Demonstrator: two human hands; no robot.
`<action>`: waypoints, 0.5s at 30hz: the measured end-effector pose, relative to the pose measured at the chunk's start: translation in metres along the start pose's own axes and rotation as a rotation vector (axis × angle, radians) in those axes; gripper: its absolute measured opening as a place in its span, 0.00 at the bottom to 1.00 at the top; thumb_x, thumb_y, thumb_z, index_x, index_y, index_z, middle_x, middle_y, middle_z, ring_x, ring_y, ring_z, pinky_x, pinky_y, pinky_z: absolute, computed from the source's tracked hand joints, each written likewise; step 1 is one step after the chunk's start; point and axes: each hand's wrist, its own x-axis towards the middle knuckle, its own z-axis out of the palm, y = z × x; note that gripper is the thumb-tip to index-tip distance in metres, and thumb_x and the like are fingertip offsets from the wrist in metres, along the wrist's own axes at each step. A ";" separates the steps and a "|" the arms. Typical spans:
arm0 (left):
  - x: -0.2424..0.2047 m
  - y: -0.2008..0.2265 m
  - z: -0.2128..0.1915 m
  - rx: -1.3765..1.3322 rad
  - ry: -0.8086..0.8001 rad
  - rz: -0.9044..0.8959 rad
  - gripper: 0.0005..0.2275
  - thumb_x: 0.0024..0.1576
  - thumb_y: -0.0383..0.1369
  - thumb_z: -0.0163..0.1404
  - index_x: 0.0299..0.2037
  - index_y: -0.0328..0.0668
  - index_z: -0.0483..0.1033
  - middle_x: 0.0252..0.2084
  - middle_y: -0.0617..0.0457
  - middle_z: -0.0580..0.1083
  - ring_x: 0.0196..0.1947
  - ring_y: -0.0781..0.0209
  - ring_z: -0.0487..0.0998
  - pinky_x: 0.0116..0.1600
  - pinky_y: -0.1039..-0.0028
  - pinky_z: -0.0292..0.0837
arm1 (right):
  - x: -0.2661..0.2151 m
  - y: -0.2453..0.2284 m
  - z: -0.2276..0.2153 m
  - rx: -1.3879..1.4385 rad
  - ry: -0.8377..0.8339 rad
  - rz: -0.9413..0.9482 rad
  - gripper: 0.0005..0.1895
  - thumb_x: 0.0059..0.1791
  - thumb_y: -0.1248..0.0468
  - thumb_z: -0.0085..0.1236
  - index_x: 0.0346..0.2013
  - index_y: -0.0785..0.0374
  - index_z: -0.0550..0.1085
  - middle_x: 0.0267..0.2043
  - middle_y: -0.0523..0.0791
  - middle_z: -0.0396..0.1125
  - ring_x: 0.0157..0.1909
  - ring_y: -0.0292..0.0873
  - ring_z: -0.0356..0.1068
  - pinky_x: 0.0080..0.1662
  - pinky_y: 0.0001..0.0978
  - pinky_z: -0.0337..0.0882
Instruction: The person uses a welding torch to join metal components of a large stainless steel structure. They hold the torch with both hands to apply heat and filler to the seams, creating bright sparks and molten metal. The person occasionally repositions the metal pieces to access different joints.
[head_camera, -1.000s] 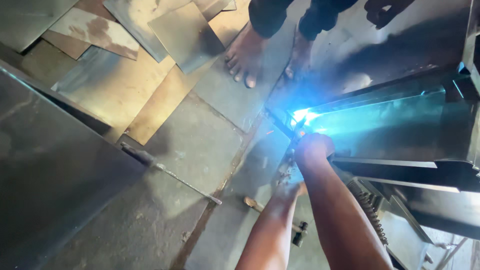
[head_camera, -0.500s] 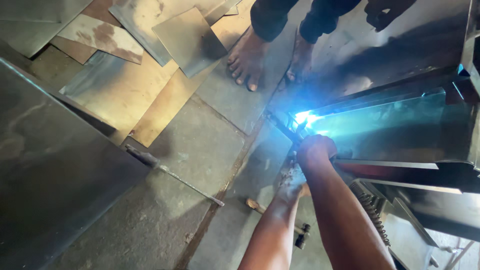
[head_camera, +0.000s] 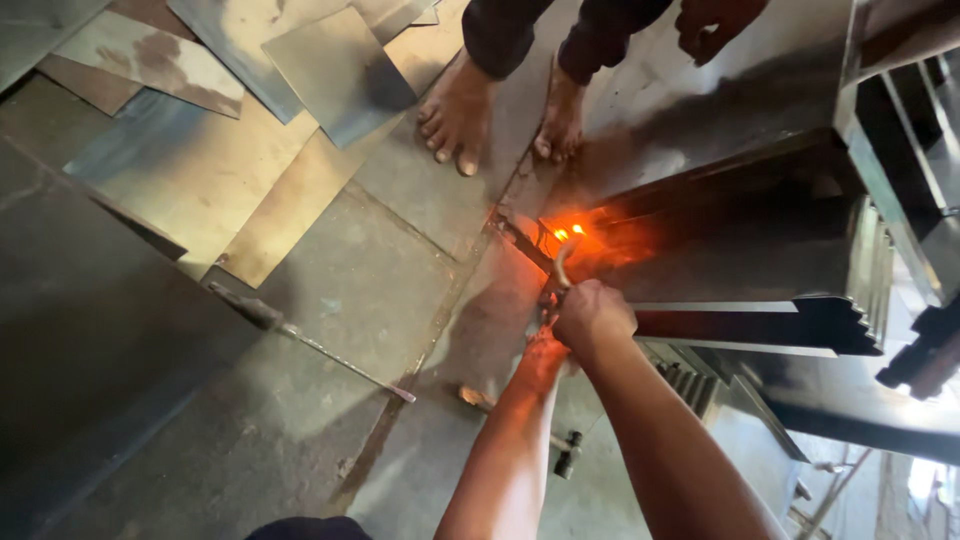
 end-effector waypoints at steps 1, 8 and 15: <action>-0.001 0.002 0.003 -0.004 -0.003 0.002 0.55 0.48 0.54 0.60 0.77 0.52 0.30 0.81 0.47 0.34 0.79 0.44 0.42 0.73 0.53 0.54 | -0.005 0.002 0.000 -0.029 0.000 -0.007 0.23 0.48 0.51 0.62 0.52 0.61 0.78 0.57 0.51 0.72 0.61 0.51 0.72 0.57 0.41 0.75; -0.005 -0.002 0.005 -0.001 0.002 -0.005 0.56 0.48 0.54 0.61 0.77 0.51 0.28 0.81 0.46 0.31 0.79 0.44 0.41 0.73 0.51 0.54 | -0.021 0.001 0.006 -0.057 0.029 -0.011 0.29 0.48 0.46 0.64 0.54 0.64 0.75 0.56 0.52 0.73 0.60 0.50 0.73 0.56 0.40 0.75; -0.018 0.010 -0.009 0.055 -0.031 -0.018 0.57 0.48 0.53 0.62 0.77 0.50 0.26 0.81 0.45 0.29 0.80 0.44 0.39 0.73 0.49 0.54 | -0.028 0.002 -0.012 -0.062 -0.002 -0.029 0.26 0.46 0.49 0.65 0.53 0.61 0.78 0.58 0.50 0.72 0.62 0.50 0.72 0.58 0.39 0.74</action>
